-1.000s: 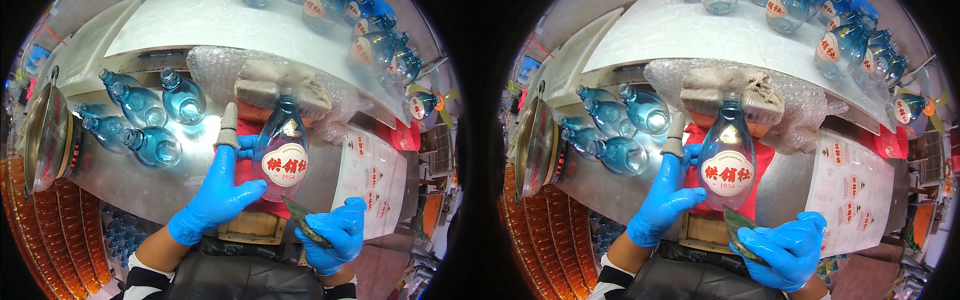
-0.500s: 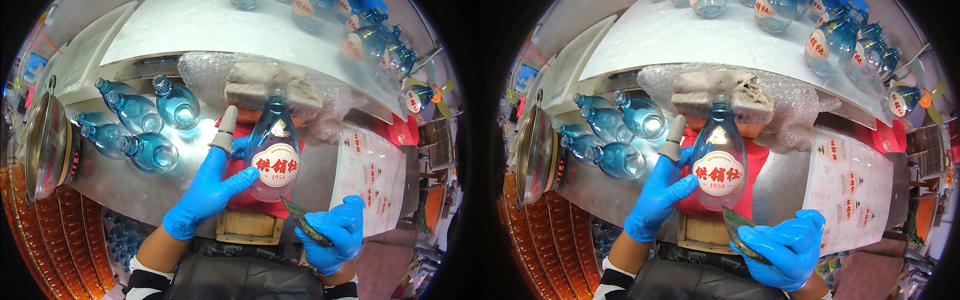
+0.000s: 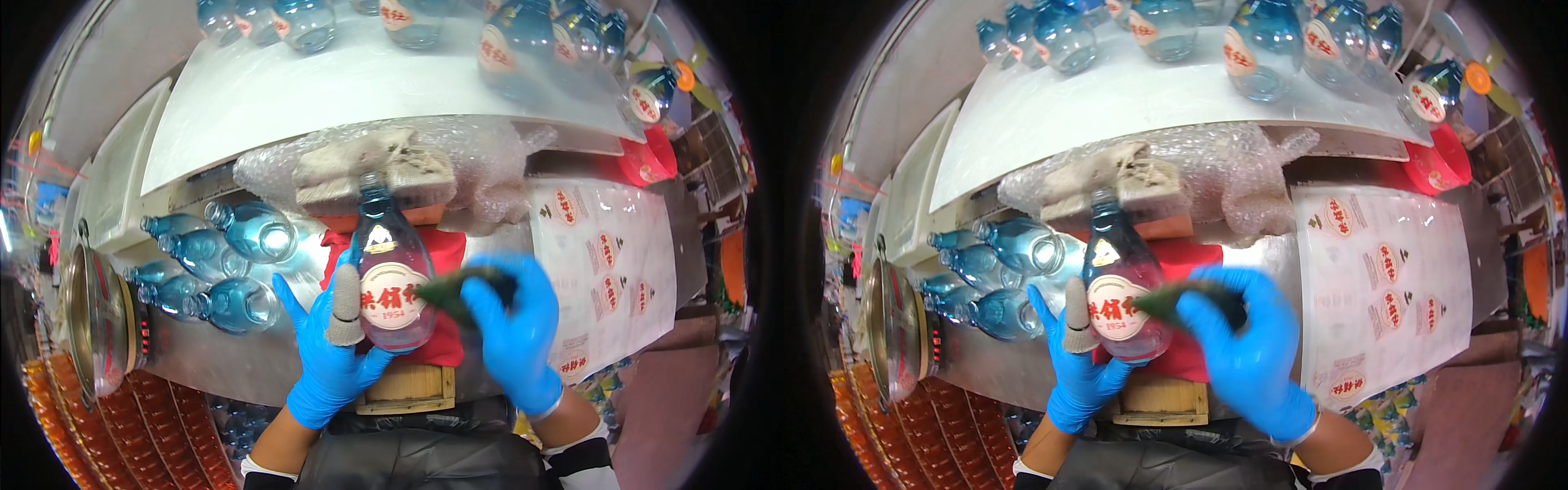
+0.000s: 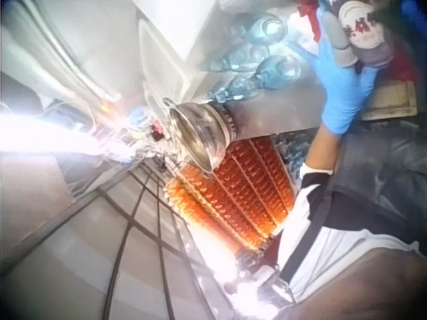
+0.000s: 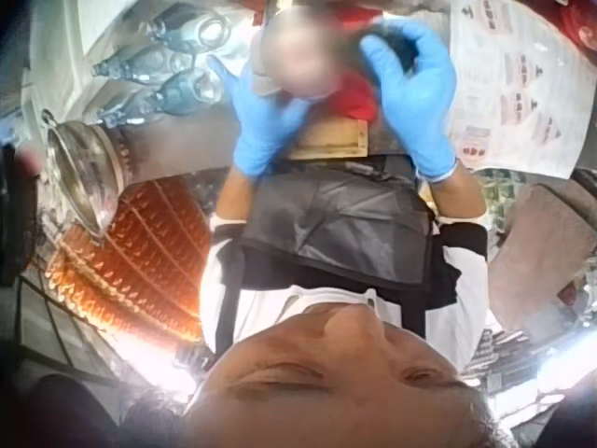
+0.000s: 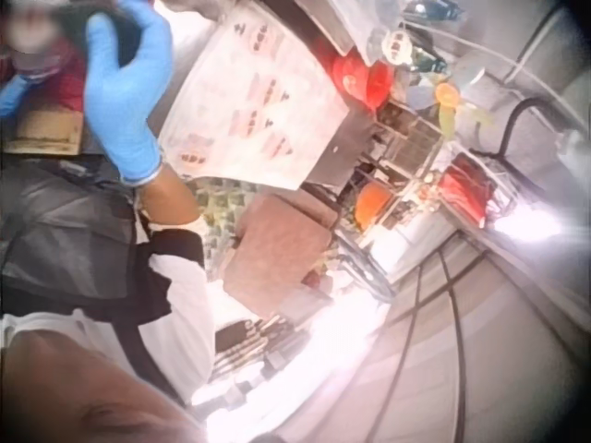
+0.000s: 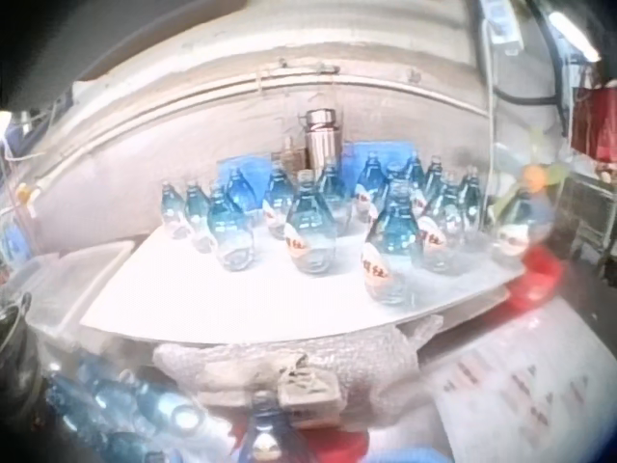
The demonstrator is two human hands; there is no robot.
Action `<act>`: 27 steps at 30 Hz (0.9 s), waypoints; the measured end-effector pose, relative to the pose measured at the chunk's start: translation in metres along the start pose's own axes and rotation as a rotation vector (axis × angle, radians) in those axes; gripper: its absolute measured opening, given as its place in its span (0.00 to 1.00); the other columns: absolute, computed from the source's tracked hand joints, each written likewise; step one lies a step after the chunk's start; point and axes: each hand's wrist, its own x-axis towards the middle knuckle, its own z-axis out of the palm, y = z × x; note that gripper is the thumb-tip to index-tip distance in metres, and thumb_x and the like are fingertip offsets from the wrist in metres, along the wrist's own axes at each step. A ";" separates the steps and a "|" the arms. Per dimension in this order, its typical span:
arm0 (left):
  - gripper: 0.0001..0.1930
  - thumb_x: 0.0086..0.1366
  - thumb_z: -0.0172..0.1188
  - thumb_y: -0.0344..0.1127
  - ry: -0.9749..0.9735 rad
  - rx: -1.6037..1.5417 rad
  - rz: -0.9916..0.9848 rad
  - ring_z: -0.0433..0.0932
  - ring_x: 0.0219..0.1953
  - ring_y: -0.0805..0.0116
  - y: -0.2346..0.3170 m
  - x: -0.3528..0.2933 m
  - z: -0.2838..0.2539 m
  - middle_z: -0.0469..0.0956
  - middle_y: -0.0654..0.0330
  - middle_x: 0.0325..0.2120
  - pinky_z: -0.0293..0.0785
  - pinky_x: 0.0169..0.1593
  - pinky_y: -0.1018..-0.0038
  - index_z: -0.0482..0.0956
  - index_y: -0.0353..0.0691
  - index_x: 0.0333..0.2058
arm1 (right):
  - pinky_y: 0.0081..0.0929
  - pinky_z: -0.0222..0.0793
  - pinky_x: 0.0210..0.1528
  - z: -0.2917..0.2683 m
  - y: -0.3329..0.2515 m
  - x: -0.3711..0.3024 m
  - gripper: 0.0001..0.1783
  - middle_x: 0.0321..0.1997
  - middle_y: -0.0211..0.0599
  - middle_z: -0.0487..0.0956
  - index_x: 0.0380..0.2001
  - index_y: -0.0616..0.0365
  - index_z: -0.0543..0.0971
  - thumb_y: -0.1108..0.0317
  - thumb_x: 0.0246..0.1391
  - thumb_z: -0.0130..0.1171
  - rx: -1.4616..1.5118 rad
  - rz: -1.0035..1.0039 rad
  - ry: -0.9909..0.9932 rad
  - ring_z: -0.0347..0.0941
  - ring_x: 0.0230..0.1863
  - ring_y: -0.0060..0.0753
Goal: The person applies circular red labels to the bodies of blue glass bottles. They pick up a bottle, place a label on it, and use a green plastic scraper to smooth the label and remove air bubbles. The labeled bottles are then placed on a nearby shelf.
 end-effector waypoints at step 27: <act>0.49 0.49 0.63 0.44 -0.100 -0.478 -0.301 0.58 0.60 0.55 0.003 -0.007 0.011 0.58 0.48 0.58 0.15 0.62 0.51 0.43 0.31 0.62 | 0.15 0.57 0.24 0.009 0.014 0.043 0.18 0.17 0.23 0.66 0.17 0.58 0.70 0.58 0.47 0.64 -0.045 0.265 -0.484 0.58 0.23 0.13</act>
